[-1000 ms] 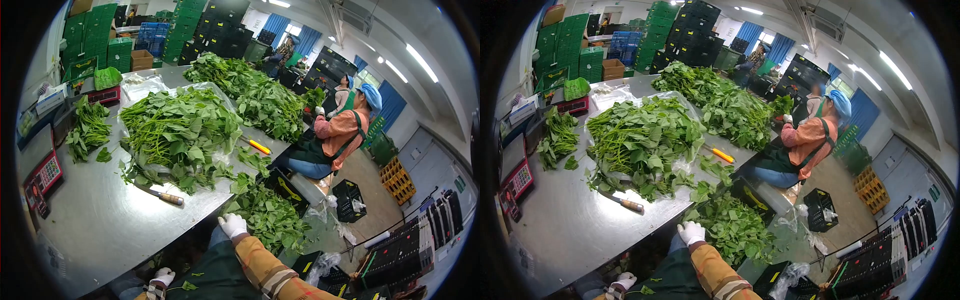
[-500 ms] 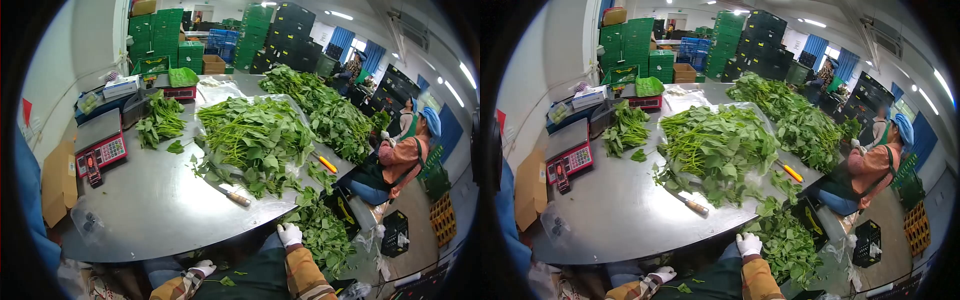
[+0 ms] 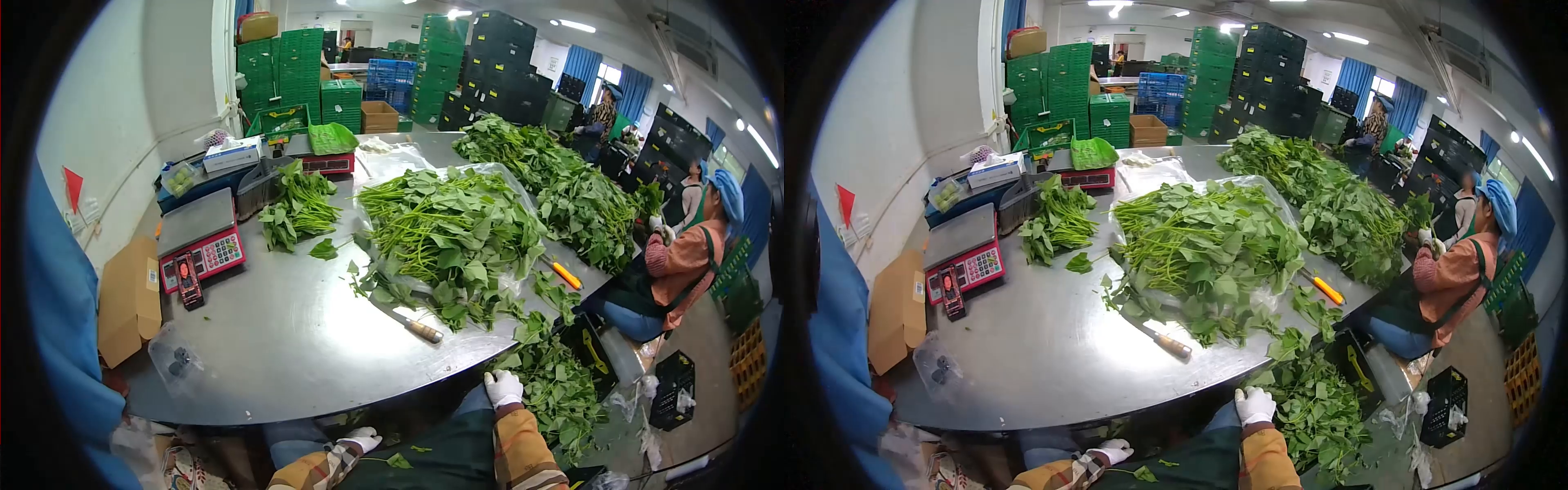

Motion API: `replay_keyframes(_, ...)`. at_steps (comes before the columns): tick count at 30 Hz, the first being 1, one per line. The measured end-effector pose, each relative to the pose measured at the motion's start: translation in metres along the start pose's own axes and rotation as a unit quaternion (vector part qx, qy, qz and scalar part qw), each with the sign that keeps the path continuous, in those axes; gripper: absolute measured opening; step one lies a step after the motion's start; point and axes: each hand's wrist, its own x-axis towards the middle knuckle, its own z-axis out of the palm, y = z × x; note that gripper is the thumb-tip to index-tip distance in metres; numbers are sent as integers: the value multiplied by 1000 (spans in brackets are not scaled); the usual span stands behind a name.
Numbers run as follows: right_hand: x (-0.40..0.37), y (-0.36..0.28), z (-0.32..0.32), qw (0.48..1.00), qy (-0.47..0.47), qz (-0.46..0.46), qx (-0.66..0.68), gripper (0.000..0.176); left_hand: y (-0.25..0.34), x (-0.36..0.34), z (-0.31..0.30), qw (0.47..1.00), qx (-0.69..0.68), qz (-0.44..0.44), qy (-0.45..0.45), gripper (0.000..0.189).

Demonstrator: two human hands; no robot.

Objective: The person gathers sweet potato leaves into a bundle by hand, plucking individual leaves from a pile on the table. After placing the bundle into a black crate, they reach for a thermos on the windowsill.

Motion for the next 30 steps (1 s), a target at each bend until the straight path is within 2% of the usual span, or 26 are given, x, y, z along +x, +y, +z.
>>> replay_keyframes(13, -1, -2, -3, 1000, -11, 8, 3, 42, 2, -4, -5, 1000, 22, -1, -17, 49)
replay_keyframes(19, -1, -2, -2, 1000, -5, 3, 5, 42, -5, 2, 5, 999, 18, 5, 28, 44)
replay_keyframes(24, -2, -3, -5, 1000, 0, 4, 1, 41, -9, 7, 5, 1000, 20, 7, 6, 45)
replay_keyframes(29, 0, -6, -7, 999, -31, 27, 1, 43, -14, 9, 6, 1000, 1, 13, 27, 41)
replay_keyframes(30, -1, -6, -7, 999, -38, 28, 3, 45, -14, 10, 5, 1000, -21, 6, 13, 46)
